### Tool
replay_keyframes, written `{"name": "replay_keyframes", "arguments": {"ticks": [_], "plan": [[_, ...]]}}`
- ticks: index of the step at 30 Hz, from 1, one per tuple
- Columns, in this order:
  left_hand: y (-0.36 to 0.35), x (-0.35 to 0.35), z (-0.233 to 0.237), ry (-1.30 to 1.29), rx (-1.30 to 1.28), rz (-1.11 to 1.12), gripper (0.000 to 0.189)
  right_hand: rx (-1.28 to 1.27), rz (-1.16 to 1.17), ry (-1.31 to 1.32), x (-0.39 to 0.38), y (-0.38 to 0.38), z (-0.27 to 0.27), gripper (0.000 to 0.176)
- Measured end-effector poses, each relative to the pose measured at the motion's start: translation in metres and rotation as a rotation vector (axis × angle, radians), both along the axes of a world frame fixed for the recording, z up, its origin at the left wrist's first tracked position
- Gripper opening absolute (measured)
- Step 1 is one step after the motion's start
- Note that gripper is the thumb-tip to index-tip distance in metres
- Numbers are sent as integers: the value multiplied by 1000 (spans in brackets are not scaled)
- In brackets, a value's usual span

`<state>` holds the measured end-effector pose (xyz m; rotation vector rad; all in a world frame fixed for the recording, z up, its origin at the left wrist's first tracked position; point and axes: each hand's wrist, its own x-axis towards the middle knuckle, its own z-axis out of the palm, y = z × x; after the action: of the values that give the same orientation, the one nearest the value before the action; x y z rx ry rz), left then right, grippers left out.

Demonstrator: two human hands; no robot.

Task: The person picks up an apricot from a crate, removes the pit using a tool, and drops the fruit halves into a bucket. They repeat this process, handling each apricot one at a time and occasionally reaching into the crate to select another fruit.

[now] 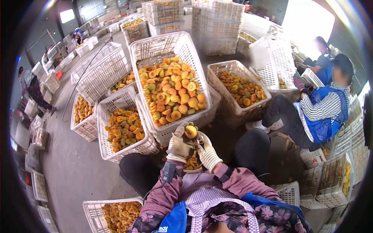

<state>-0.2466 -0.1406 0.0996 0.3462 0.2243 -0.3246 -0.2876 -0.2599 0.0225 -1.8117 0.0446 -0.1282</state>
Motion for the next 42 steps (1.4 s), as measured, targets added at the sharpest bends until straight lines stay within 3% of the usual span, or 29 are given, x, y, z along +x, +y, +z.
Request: {"name": "replay_keyframes", "arguments": {"ticks": [1,4,6,7,10,13,16,18,20,21,23,32,36,39,42], "plan": [[1,3,-13,-49,69,26,21,-145,-7,-48,-1,1,-5,40],[3,8,-32,-96,394,109,21,-39,17,5,0,9,9,40],[7,8,-43,-154,497,155,22,-136,83,47,6,13,25,41],[11,8,-48,-138,507,168,22,-208,101,50,9,17,23,41],[23,9,-45,-103,136,109,25,-314,179,111,18,23,14,42],[19,10,-43,19,279,146,24,-387,259,61,25,19,-2,43],[13,11,-64,7,333,184,22,-458,259,8,32,15,0,45],[7,10,-78,-172,494,274,20,-462,221,8,34,12,13,46],[8,12,-86,-198,450,211,22,-527,287,189,37,9,25,44],[5,12,-85,-143,520,206,23,-535,278,120,36,8,21,39],[-3,15,-83,33,595,276,29,-531,279,93,35,7,13,38],[-10,27,-66,245,539,251,35,-503,426,223,31,6,13,43],[-11,21,-68,55,609,203,33,-462,410,241,30,6,10,44],[-20,15,-69,-121,922,336,35,-405,399,259,31,4,13,42],[-15,16,-72,-160,959,277,36,-316,413,309,31,2,20,41]]}}
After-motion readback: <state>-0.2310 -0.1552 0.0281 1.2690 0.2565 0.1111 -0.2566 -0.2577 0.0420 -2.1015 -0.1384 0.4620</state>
